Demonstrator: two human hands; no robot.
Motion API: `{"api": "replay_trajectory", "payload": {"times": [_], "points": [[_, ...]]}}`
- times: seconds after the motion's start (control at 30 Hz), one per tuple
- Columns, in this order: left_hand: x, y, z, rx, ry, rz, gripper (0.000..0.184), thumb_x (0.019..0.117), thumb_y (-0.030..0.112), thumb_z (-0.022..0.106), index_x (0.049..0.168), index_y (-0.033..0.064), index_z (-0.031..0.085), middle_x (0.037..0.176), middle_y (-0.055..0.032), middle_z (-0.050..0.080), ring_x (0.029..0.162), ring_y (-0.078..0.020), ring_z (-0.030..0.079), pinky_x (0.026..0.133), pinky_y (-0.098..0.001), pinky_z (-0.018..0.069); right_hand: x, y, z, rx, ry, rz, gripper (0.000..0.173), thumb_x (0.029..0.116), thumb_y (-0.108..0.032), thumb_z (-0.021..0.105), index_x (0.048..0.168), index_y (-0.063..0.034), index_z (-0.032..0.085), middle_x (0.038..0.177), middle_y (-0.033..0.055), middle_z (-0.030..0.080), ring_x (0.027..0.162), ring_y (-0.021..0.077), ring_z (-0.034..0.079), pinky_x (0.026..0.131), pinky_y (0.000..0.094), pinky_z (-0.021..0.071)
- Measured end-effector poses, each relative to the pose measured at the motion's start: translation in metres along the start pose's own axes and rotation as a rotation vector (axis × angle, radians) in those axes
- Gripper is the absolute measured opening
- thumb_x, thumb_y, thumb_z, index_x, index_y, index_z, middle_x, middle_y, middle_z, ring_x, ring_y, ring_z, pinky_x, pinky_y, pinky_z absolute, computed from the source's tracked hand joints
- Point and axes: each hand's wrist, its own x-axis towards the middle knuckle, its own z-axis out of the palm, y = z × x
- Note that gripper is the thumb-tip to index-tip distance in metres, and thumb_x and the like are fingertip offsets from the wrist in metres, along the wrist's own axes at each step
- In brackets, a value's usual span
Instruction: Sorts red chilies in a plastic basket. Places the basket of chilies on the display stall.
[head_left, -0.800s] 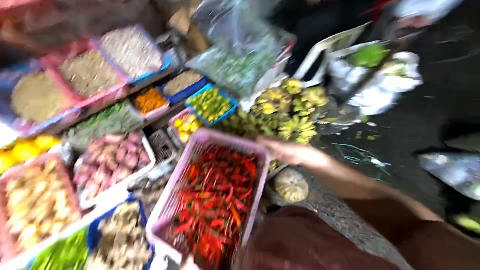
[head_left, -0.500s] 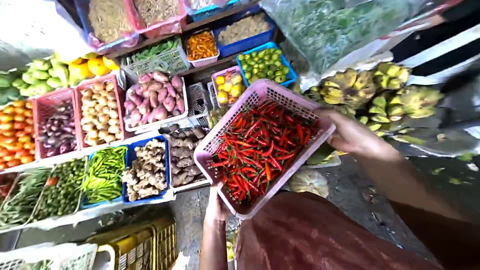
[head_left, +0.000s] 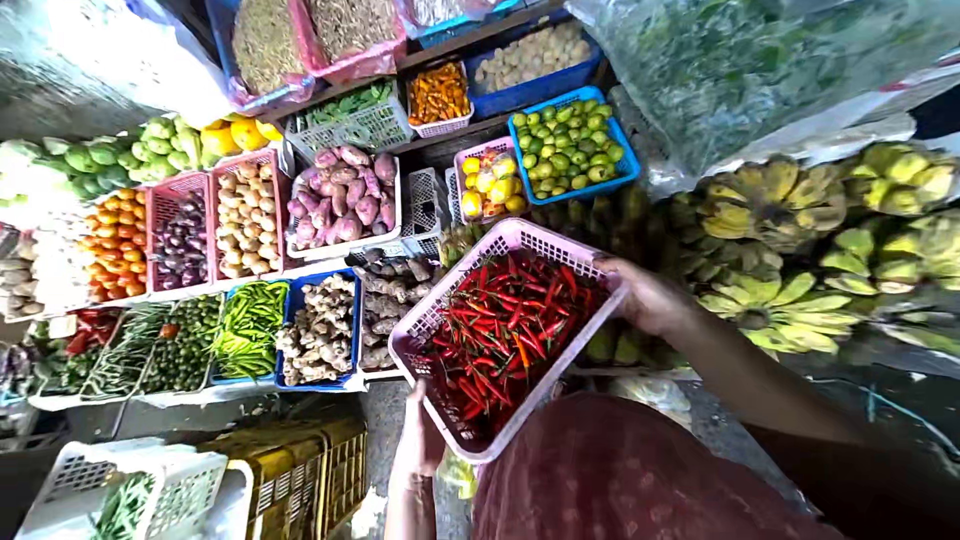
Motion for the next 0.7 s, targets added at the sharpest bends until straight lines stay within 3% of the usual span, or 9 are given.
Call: {"api": "replay_trajectory", "payload": {"times": [0.07, 0.1, 0.17, 0.23, 0.3, 0.4, 0.5, 0.6, 0.7], "points": [[0.01, -0.002, 0.005, 0.052, 0.033, -0.05, 0.043, 0.1039, 0.041, 0.034, 0.121, 0.0088, 0.057, 0.097, -0.0062, 0.075, 0.089, -0.0156, 0.074, 0.076, -0.0362, 0.0638, 0.012, -0.004, 0.002, -0.03, 0.014, -0.006, 0.041, 0.1086, -0.035, 0.043, 0.142, -0.0124, 0.051, 0.123, 0.0139, 0.064, 0.101, 0.0243, 0.068, 0.075, 0.0414, 0.0584], [0.017, -0.002, 0.008, 0.036, 0.068, -0.085, 0.037, 0.1049, 0.029, 0.029, 0.115, 0.0093, 0.058, 0.092, -0.0056, 0.075, 0.084, -0.0151, 0.074, 0.073, -0.035, 0.0637, 0.016, -0.01, 0.005, -0.056, 0.003, -0.018, 0.043, 0.1092, -0.036, 0.042, 0.144, -0.0133, 0.05, 0.126, 0.0147, 0.062, 0.102, 0.0246, 0.067, 0.076, 0.0412, 0.0583], [0.028, -0.007, 0.004, -0.059, 0.07, -0.113, 0.031, 0.1, 0.019, 0.032, 0.104, 0.0109, 0.062, 0.085, -0.0057, 0.076, 0.077, -0.0152, 0.075, 0.069, -0.0342, 0.0638, 0.021, -0.023, 0.013, -0.072, -0.034, -0.046, 0.049, 0.111, -0.043, 0.035, 0.15, -0.0149, 0.045, 0.135, 0.0149, 0.06, 0.111, 0.0248, 0.066, 0.083, 0.0406, 0.0584], [0.043, -0.016, 0.0, -0.177, 0.01, -0.105, 0.025, 0.0922, 0.021, 0.043, 0.1, 0.0114, 0.065, 0.086, -0.0072, 0.077, 0.079, -0.0164, 0.076, 0.07, -0.0356, 0.0639, 0.031, -0.035, 0.019, -0.05, -0.084, -0.092, 0.06, 0.1105, -0.052, 0.024, 0.156, -0.0151, 0.036, 0.148, 0.0122, 0.052, 0.128, 0.0234, 0.058, 0.098, 0.0419, 0.0542], [0.064, -0.02, 0.006, -0.206, 0.012, -0.059, 0.025, 0.094, 0.018, 0.041, 0.101, 0.0111, 0.064, 0.087, -0.0055, 0.076, 0.081, -0.0147, 0.075, 0.072, -0.0341, 0.0638, 0.05, -0.041, 0.022, -0.055, -0.081, -0.163, 0.063, 0.1101, -0.053, 0.022, 0.16, -0.0153, 0.028, 0.158, 0.0105, 0.043, 0.139, 0.0239, 0.05, 0.106, 0.0444, 0.0487], [0.114, -0.017, 0.006, -0.219, 0.048, -0.017, 0.025, 0.0939, 0.013, 0.041, 0.109, 0.0077, 0.06, 0.092, -0.0062, 0.075, 0.086, -0.0153, 0.073, 0.077, -0.0358, 0.0627, 0.078, -0.035, 0.011, -0.193, -0.033, -0.185, 0.055, 0.1105, -0.042, 0.031, 0.156, -0.012, 0.038, 0.154, 0.0104, 0.049, 0.132, 0.0245, 0.056, 0.104, 0.0453, 0.0504], [0.174, -0.01, 0.003, -0.197, 0.107, -0.042, 0.03, 0.1037, 0.015, 0.03, 0.117, 0.0066, 0.056, 0.097, -0.0065, 0.072, 0.091, -0.0164, 0.071, 0.081, -0.038, 0.0608, 0.083, -0.011, -0.005, -0.261, 0.015, -0.033, 0.051, 0.1107, -0.038, 0.035, 0.146, -0.0053, 0.05, 0.139, 0.0131, 0.061, 0.12, 0.0252, 0.064, 0.098, 0.0449, 0.0532], [0.241, -0.009, -0.007, -0.231, 0.099, -0.034, 0.033, 0.1054, 0.018, 0.029, 0.124, 0.0058, 0.053, 0.104, -0.0095, 0.071, 0.095, -0.0207, 0.07, 0.084, -0.0425, 0.0599, 0.081, 0.039, -0.034, -0.262, 0.088, 0.099, 0.051, 0.1103, -0.039, 0.036, 0.144, -0.0034, 0.052, 0.134, 0.0154, 0.065, 0.118, 0.0273, 0.066, 0.099, 0.0464, 0.0541], [0.308, -0.008, -0.014, -0.216, 0.084, 0.017, 0.031, 0.1025, 0.018, 0.034, 0.122, 0.0052, 0.054, 0.101, -0.0092, 0.071, 0.092, -0.0204, 0.07, 0.081, -0.0425, 0.0605, 0.064, 0.081, -0.058, -0.184, 0.252, 0.294, 0.049, 0.1109, -0.033, 0.038, 0.146, -0.0008, 0.048, 0.135, 0.02, 0.062, 0.117, 0.0282, 0.064, 0.098, 0.0471, 0.0526]]}}
